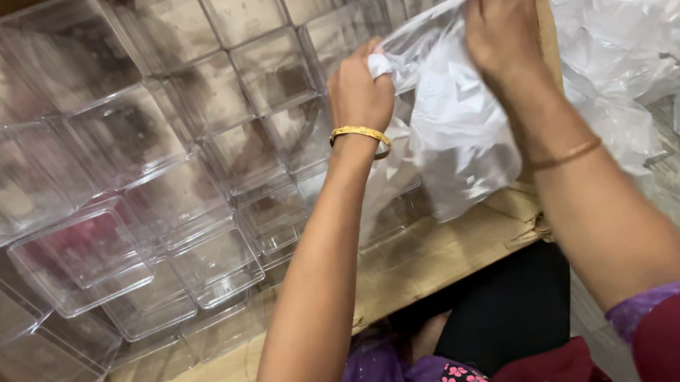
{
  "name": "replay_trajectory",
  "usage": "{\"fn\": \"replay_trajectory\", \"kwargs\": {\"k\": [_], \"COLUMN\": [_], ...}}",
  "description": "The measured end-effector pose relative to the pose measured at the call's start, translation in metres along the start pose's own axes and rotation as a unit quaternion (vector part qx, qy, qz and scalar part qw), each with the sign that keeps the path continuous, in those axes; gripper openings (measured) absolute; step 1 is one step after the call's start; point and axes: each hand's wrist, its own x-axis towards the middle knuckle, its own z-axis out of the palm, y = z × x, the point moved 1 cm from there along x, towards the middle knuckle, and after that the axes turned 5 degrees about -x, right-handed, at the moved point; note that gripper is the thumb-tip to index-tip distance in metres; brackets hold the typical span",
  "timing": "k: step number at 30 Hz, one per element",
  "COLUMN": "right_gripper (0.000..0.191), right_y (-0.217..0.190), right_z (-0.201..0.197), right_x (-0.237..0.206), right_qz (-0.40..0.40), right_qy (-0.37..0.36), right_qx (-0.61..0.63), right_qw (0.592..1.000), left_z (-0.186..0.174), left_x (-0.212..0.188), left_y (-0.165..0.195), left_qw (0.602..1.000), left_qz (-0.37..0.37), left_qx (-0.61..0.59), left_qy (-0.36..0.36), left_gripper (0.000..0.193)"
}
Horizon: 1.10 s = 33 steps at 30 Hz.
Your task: The person sits on the floor in front of a large cardboard box filled with clear plastic boxes. They pull plastic bags off each box by hand and place the unwrapped boxes into a grid arrangement inside the cardboard box, setting used bags aside.
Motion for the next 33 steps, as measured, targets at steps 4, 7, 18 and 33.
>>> {"fn": "replay_trajectory", "kwargs": {"k": [4, 7, 18, 33], "right_gripper": [0.037, 0.024, 0.025, 0.036], "right_y": [-0.024, -0.039, -0.068, -0.092], "right_z": [-0.014, -0.022, -0.015, -0.010], "right_x": [-0.034, -0.060, -0.142, -0.174], "right_qz": [0.101, 0.197, 0.282, 0.375], "right_qy": [0.029, 0.024, 0.015, -0.199], "right_qx": [0.145, 0.247, 0.572, 0.579], "right_qw": [0.984, 0.948, 0.770, 0.696], "left_z": [0.003, 0.004, -0.027, -0.043], "left_x": [0.006, 0.001, -0.066, -0.110], "left_y": [-0.010, -0.013, -0.040, -0.037], "left_qw": [0.991, 0.990, 0.933, 0.991], "left_qz": [-0.106, -0.082, -0.200, -0.133], "left_qx": [-0.081, -0.117, -0.272, 0.016], "left_qy": [-0.032, 0.003, -0.122, -0.009], "left_gripper": [0.035, 0.041, 0.043, 0.041]}}
